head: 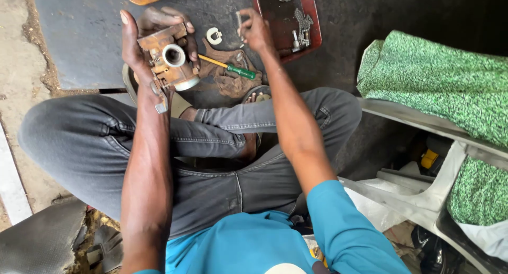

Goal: Repairing or cleaning a motorcycle carburetor by inspecting small parts and using a screwdriver.

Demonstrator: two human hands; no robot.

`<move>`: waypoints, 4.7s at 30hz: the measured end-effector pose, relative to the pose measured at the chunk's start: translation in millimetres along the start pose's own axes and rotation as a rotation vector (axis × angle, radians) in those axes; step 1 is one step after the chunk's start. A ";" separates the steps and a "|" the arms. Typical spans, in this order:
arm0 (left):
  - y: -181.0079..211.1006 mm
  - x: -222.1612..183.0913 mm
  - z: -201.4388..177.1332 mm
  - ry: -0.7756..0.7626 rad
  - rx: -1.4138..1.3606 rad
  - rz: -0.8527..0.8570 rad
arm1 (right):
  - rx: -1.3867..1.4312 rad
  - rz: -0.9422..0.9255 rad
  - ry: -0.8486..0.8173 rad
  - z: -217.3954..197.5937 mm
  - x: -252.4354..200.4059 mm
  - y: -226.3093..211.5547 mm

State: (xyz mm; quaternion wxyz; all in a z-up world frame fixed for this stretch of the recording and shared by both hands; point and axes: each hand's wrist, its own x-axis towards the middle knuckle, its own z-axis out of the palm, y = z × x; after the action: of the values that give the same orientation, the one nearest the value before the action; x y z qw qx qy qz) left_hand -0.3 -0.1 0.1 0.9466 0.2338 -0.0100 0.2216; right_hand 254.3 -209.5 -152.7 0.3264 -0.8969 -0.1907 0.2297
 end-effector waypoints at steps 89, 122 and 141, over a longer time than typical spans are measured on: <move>-12.6 -12.3 40.1 0.456 -0.334 -0.029 | -0.698 -0.346 -0.135 -205.2 -237.2 -208.4; -14.0 -23.8 43.7 0.268 -0.005 -0.027 | -0.766 -0.385 -0.137 -225.7 -256.3 -202.0; 11.2 -19.5 25.7 0.022 0.267 0.118 | -0.379 -0.891 0.056 -257.7 -308.0 -290.0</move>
State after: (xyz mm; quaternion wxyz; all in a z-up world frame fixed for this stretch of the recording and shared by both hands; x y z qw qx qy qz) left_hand -20.5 -10.9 25.5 0.8924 0.3544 0.0162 0.2787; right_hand 83.7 -282.1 306.6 0.2287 -0.7776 -0.5857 0.0044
